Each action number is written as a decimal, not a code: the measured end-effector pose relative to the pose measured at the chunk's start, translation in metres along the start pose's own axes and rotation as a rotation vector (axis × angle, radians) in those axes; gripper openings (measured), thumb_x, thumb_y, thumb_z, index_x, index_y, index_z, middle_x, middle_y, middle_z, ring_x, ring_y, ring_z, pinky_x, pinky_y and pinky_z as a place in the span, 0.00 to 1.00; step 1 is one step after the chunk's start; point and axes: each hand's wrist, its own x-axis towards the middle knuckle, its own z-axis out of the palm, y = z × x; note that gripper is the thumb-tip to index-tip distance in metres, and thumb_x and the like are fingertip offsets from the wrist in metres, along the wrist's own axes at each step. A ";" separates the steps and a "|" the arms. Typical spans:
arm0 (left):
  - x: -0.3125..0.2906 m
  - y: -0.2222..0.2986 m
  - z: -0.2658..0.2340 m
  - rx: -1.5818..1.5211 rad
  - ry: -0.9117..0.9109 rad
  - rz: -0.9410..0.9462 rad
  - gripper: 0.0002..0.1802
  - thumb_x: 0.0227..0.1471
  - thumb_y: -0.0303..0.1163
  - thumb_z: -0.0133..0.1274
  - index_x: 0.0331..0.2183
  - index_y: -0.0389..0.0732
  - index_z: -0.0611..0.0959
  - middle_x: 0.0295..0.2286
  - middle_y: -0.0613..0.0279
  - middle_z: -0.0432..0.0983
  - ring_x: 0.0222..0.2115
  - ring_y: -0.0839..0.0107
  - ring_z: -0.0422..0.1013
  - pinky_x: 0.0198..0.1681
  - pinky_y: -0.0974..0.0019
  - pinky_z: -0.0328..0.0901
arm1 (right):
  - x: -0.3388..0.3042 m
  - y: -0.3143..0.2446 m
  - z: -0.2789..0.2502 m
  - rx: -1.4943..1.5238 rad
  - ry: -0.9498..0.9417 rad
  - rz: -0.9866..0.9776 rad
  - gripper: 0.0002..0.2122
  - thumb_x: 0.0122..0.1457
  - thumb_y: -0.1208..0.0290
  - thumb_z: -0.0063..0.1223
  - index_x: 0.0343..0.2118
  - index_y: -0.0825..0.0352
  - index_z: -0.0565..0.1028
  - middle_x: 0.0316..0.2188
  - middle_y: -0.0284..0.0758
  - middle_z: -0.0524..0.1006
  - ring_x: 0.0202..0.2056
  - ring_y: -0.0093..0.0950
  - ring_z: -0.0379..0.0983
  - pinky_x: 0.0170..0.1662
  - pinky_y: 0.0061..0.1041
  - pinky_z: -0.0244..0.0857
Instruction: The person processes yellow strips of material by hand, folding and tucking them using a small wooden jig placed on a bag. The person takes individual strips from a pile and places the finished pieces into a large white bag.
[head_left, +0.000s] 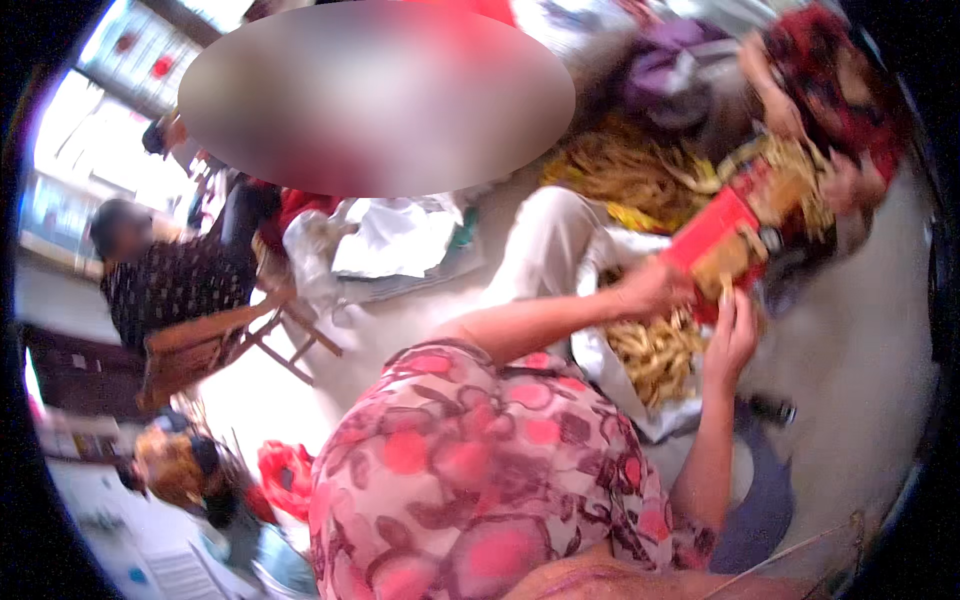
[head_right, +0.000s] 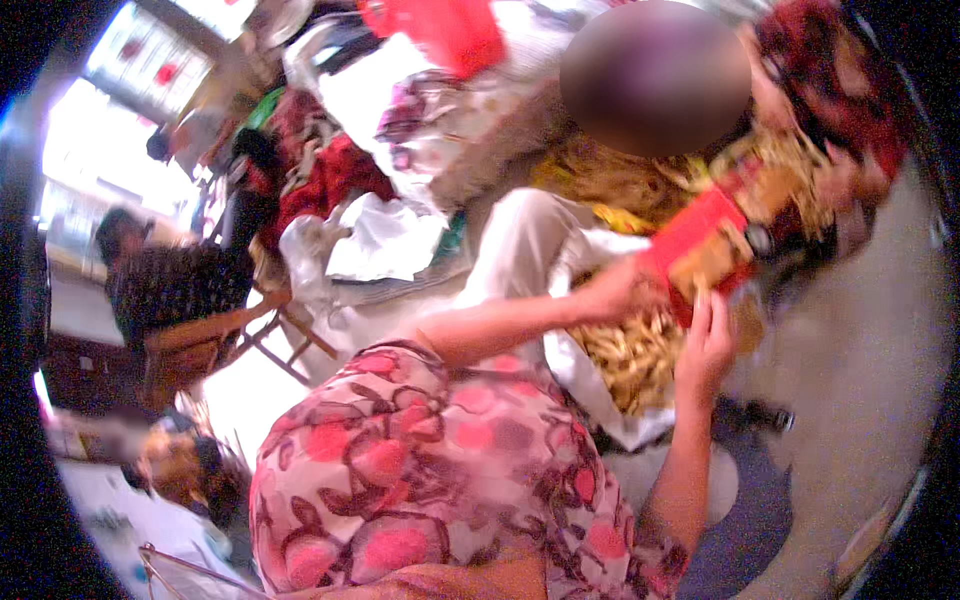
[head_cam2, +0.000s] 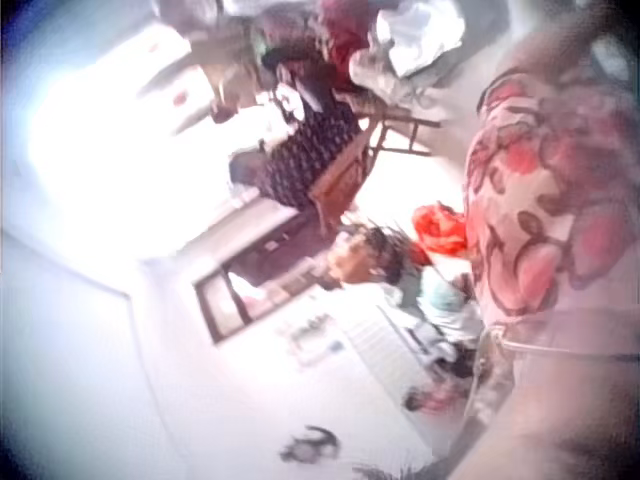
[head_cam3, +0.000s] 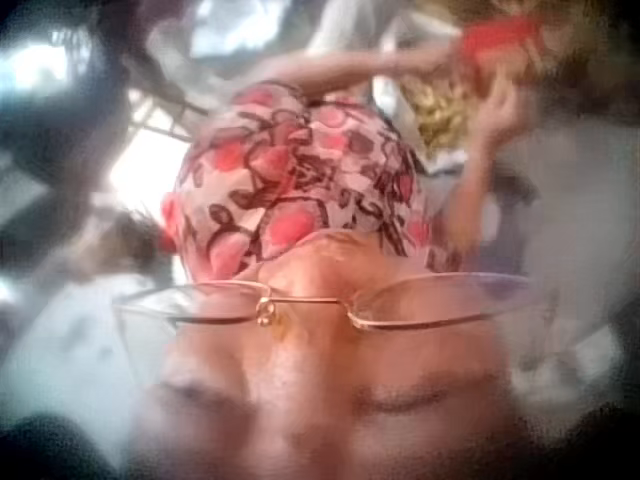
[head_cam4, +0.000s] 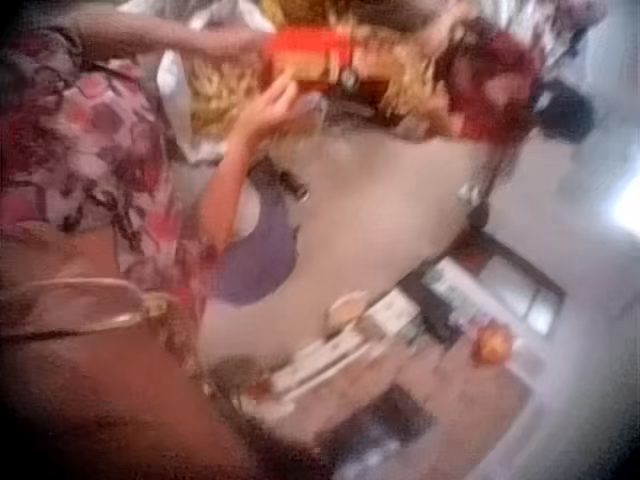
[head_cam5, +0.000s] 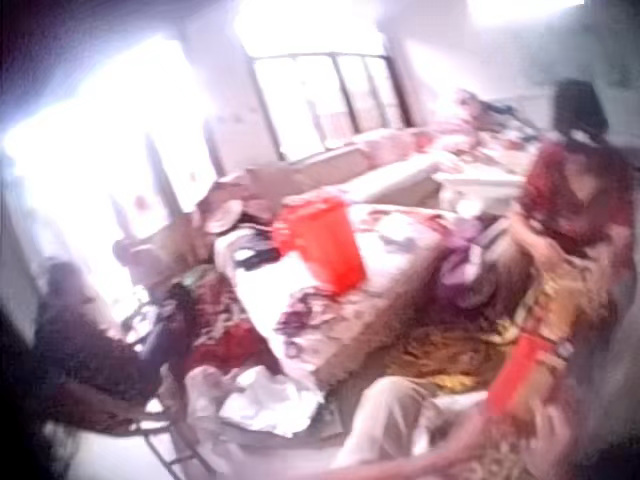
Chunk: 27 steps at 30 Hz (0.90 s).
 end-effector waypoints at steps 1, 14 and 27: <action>0.001 0.007 0.032 -0.289 -0.069 0.037 0.17 0.51 0.43 0.47 0.37 0.41 0.76 0.33 0.60 0.74 0.36 0.69 0.68 0.40 0.66 0.62 | -0.008 0.007 -0.012 -0.147 0.026 -0.150 0.10 0.57 0.71 0.44 0.37 0.72 0.70 0.31 0.45 0.72 0.33 0.38 0.68 0.39 0.33 0.61; -0.053 0.060 -0.015 -1.392 0.008 -0.517 0.07 0.48 0.28 0.43 0.23 0.39 0.75 0.19 0.66 0.69 0.19 0.73 0.65 0.21 0.69 0.61 | -0.054 -0.059 0.043 0.078 -0.195 -0.133 0.07 0.57 0.73 0.45 0.31 0.72 0.68 0.28 0.35 0.71 0.32 0.27 0.66 0.37 0.25 0.61; -0.069 0.125 -0.064 -0.811 -0.147 0.252 0.05 0.47 0.30 0.44 0.25 0.40 0.73 0.19 0.69 0.64 0.16 0.79 0.61 0.15 0.71 0.55 | -0.026 -0.121 0.024 0.548 0.090 -0.027 0.15 0.61 0.65 0.32 0.38 0.74 0.67 0.37 0.40 0.70 0.39 0.29 0.65 0.43 0.24 0.58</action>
